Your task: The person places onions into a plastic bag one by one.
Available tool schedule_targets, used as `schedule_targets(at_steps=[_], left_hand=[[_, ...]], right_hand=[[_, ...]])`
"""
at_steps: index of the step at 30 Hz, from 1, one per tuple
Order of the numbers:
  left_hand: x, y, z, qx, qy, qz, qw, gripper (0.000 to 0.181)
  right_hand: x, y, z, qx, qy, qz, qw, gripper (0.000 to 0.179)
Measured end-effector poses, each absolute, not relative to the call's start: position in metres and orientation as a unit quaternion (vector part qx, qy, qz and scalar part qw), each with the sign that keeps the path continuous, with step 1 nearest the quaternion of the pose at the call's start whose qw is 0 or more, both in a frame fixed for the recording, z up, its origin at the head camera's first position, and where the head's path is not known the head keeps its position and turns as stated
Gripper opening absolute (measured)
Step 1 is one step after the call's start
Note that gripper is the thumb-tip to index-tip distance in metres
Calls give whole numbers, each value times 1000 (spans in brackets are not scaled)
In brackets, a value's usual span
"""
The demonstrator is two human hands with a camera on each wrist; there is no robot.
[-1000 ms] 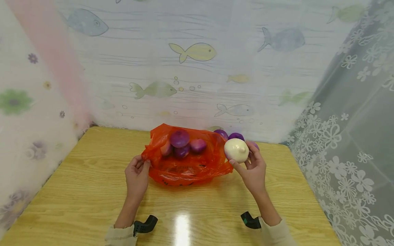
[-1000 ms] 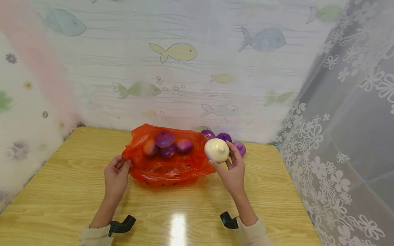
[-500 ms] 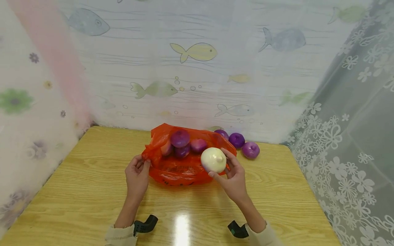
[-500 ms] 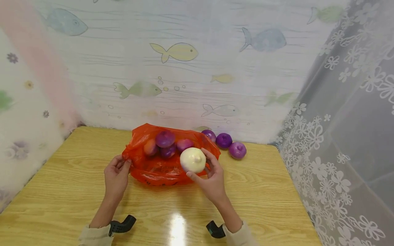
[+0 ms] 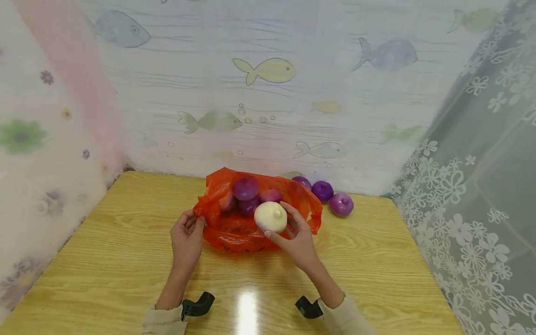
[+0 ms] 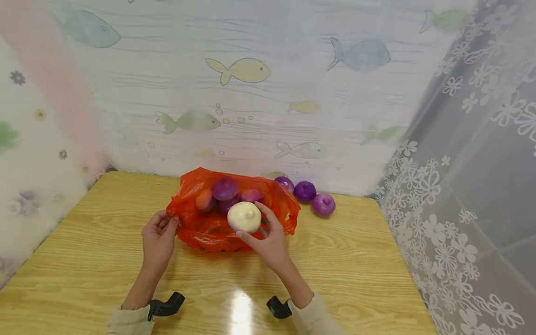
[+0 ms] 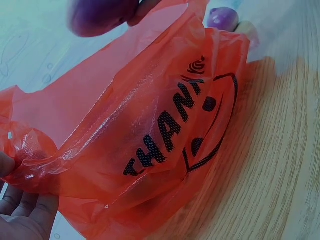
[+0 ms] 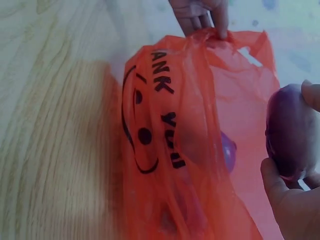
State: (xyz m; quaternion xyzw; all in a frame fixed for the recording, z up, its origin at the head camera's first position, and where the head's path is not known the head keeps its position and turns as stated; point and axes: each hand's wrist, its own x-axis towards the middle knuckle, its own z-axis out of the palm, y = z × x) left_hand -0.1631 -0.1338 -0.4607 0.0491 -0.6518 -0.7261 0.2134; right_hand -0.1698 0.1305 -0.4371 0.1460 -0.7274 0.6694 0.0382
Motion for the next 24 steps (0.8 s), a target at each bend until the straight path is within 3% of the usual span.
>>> schedule_targets(at_steps=[12, 24], left_hand=[[-163, -135, -461, 48, -648, -729, 216, 19], [-164, -135, -462, 46, -651, -725, 221, 18]], right_hand=[[-188, 110, -445, 118, -741, 661, 7, 69], [-205, 82, -450, 150, -751, 643, -20, 70]])
